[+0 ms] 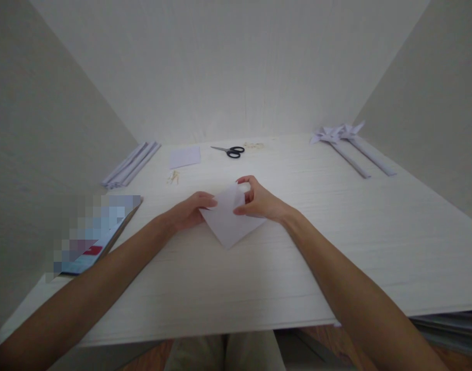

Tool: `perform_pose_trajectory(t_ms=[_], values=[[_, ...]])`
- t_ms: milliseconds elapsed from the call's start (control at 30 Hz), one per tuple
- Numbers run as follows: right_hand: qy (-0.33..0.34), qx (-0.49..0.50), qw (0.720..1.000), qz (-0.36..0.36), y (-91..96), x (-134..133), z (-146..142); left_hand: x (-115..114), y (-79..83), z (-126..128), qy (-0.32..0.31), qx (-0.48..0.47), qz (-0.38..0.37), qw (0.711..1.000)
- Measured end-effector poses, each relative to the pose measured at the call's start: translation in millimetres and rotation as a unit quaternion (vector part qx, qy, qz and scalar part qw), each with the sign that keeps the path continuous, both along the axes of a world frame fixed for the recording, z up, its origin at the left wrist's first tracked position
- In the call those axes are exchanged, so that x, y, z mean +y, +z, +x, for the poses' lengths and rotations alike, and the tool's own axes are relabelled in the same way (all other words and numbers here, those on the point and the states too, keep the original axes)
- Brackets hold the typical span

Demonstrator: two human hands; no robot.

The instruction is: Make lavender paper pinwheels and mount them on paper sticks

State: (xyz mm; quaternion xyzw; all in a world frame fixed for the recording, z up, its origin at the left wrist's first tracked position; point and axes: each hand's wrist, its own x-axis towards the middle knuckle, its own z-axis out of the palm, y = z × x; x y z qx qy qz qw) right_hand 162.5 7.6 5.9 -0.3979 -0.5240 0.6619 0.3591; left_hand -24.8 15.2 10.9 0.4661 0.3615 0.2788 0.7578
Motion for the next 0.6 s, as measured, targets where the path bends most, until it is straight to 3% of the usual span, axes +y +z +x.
perform_pose_trajectory(t_ms=[200, 467, 600], values=[[0.044, -0.049, 0.997, 0.048, -3.3, 0.7, 1.4, -1.8, 4.7, -1.1, -0.067, 0.08, 0.022, 0.994], [0.048, -0.063, 0.995, 0.062, -3.5, -0.6, -2.0, -7.3, 1.4, 3.1, -0.031, 0.177, 0.107, 0.978], [0.045, -0.051, 0.996, 0.055, -5.3, 0.0, -1.4, -7.8, 0.0, 4.0, -0.031, 0.166, 0.105, 0.98]])
